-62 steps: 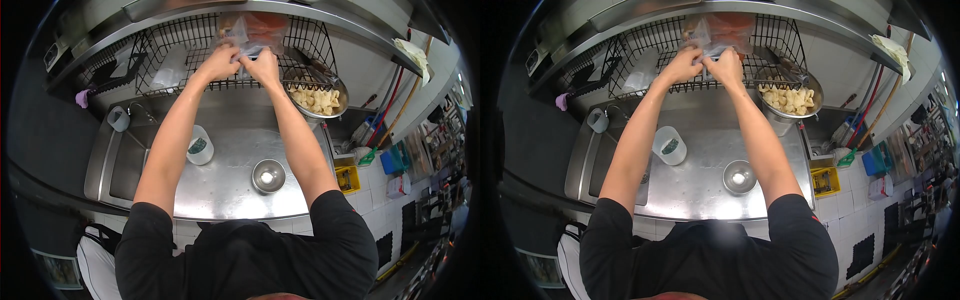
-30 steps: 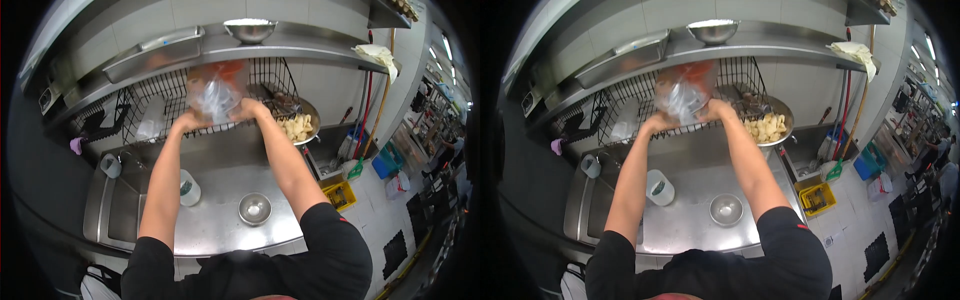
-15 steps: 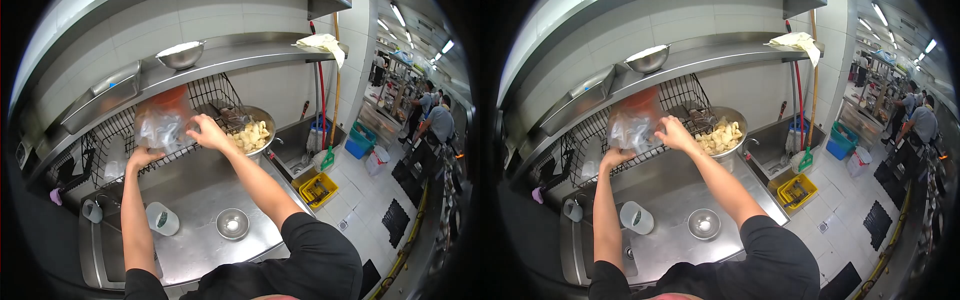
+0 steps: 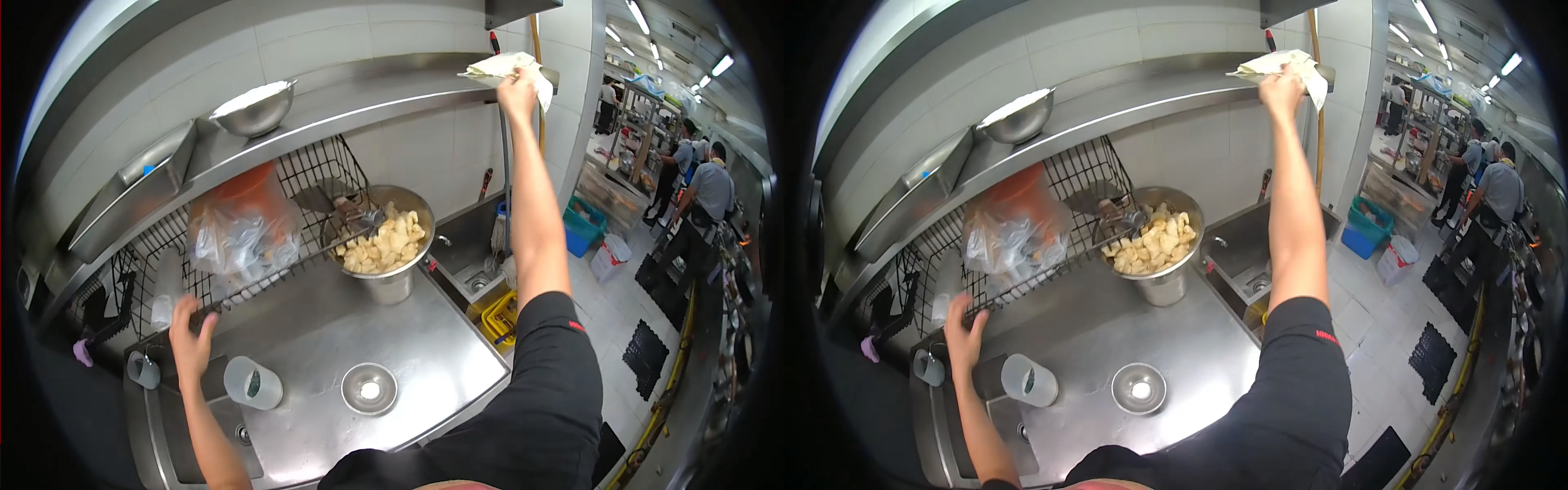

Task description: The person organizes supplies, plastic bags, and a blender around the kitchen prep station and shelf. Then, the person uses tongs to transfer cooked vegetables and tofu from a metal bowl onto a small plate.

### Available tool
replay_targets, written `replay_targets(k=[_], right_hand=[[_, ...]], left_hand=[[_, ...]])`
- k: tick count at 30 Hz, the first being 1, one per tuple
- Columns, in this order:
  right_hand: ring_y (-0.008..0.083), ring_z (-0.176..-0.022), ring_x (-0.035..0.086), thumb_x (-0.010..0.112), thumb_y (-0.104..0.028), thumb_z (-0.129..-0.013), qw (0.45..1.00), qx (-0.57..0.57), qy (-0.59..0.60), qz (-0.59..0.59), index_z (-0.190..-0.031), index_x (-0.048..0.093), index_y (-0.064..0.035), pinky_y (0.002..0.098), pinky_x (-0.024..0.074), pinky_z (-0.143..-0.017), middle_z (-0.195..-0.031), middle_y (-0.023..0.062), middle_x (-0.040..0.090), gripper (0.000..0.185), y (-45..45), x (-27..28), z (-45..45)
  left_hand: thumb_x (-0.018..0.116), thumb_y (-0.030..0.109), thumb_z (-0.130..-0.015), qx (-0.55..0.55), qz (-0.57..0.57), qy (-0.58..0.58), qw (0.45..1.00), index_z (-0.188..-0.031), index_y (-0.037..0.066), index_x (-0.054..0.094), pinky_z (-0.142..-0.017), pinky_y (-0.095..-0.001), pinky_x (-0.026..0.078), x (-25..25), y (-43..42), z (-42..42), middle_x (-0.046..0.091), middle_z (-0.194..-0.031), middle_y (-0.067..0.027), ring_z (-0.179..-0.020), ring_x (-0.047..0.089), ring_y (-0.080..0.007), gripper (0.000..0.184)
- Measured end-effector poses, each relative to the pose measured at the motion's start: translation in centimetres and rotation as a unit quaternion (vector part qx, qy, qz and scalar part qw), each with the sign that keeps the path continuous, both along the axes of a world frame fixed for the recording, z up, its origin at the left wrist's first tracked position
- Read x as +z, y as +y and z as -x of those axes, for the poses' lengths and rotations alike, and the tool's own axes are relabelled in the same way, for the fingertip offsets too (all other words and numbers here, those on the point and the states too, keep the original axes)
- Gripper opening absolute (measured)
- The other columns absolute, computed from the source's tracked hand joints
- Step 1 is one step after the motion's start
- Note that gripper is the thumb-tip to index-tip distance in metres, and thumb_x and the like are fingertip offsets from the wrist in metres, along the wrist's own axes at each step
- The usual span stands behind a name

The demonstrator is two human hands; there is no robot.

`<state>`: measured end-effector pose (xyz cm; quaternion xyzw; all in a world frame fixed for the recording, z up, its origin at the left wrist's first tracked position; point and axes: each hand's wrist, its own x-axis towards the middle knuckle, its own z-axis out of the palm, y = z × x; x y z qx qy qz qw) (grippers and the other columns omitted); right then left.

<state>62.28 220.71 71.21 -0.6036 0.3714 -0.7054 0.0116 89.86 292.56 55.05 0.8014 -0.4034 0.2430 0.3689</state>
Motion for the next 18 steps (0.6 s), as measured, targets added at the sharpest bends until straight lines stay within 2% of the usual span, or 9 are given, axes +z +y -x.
replay_targets(k=[4,6,7,10,11,13,15,17,18], right_hand=[[0.0392,-0.131,0.052,0.057,-0.034,-0.093,0.966,-0.165,0.154,-0.125,-0.133,0.062,-0.0103,0.0597,0.0403,-0.105,-0.147,0.0189,0.051,0.046,-5.9,2.9,3.6],[0.0428,-0.13,0.053,0.06,-0.036,-0.095,0.947,-0.107,0.189,-0.239,-0.139,0.056,-0.0078,0.0586,0.0419,-0.106,-0.139,0.0206,0.057,0.053,-7.7,2.4,4.1],[0.0424,-0.117,0.061,0.057,-0.029,-0.097,0.971,-0.053,0.156,-0.173,-0.123,0.067,-0.0026,0.0515,0.0459,-0.103,-0.121,0.0226,0.065,0.038,-19.0,-0.1,3.3],[0.0426,-0.109,0.064,0.055,-0.02,-0.099,0.993,-0.043,0.096,-0.05,-0.108,0.072,0.0013,0.047,0.0488,-0.099,-0.11,0.0254,0.067,0.028,-11.7,-1.1,3.9],[0.0421,-0.102,0.065,0.053,-0.014,-0.098,0.995,-0.051,0.084,-0.013,-0.107,0.07,0.0029,0.0474,0.0509,-0.09,-0.106,0.0273,0.066,0.025,-9.2,-2.2,4.6],[0.0396,-0.097,0.063,0.051,-0.007,-0.097,0.999,0.023,0.001,-0.024,-0.108,0.068,0.0037,0.0462,0.0498,-0.086,-0.106,0.0254,0.064,0.022,-1.2,-6.9,7.9],[0.0122,-0.083,0.059,0.052,-0.015,-0.102,0.96,0.212,-0.172,-0.061,-0.094,0.064,0.0004,0.0318,0.0498,-0.077,-0.086,0.0037,0.062,0.022,7.9,-14.7,11.7],[0.017,-0.086,0.059,0.055,-0.01,-0.096,0.874,0.319,-0.367,-0.001,-0.095,0.064,-0.0018,0.0306,0.0487,-0.082,-0.09,0.0043,0.061,0.013,12.6,-23.4,14.2],[0.0207,-0.102,0.059,0.055,-0.015,-0.095,0.826,0.251,-0.505,-0.019,-0.105,0.064,-0.0019,0.0347,0.0488,-0.093,-0.105,0.0081,0.063,0.019,14.7,-25.5,13.5]], left_hand=[[0.077,0.008,-0.081,0.008,-0.026,0.128,0.991,-0.099,-0.004,0.069,-0.086,-0.0333,0.053,-2.3,4.3,4.2,0.073,-0.101,-0.0147,-0.096,0.07,-0.0235,0.023],[0.076,0.007,-0.081,0.008,-0.024,0.193,0.981,-0.095,-0.004,0.07,-0.082,-0.0325,0.054,-5.0,5.9,4.9,0.073,-0.094,-0.0142,-0.089,0.071,-0.023,0.02],[0.076,0.006,-0.08,-0.001,-0.03,0.255,0.966,-0.091,-0.005,0.07,-0.077,-0.0317,0.055,-5.6,6.2,5.2,0.073,-0.087,-0.0137,-0.082,0.071,-0.0226,0.017],[0.076,0.005,-0.079,-0.054,-0.049,0.223,0.972,-0.09,-0.006,0.071,-0.074,-0.0306,0.056,-5.0,4.8,6.5,0.072,-0.083,-0.0145,-0.076,0.071,-0.0213,0.016],[0.076,0.004,-0.079,-0.062,-0.022,0.251,0.966,-0.092,-0.005,0.071,-0.077,-0.0306,0.055,-4.9,4.2,6.8,0.073,-0.086,-0.0141,-0.08,0.071,-0.0201,0.016],[0.076,0.004,-0.08,-0.086,-0.003,0.266,0.96,-0.093,-0.005,0.072,-0.078,-0.0307,0.055,-4.8,2.8,7.5,0.073,-0.088,-0.0139,-0.082,0.07,-0.0196,0.016],[0.076,0.004,-0.08,-0.133,0.008,0.272,0.953,-0.094,-0.003,0.073,-0.082,-0.031,0.054,-5.2,1.7,8.2,0.074,-0.094,-0.0132,-0.087,0.07,-0.0189,0.016],[0.076,0.004,-0.08,-0.157,-0.015,0.277,0.948,-0.095,-0.002,0.073,-0.083,-0.0314,0.054,-6.0,-0.1,9.1,0.074,-0.095,-0.013,-0.087,0.07,-0.0201,0.016],[0.077,0.005,-0.08,-0.176,-0.044,0.28,0.943,-0.096,-0.001,0.074,-0.083,-0.0317,0.054,-6.4,-1.0,9.7,0.074,-0.095,-0.0129,-0.088,0.07,-0.0212,0.017]])
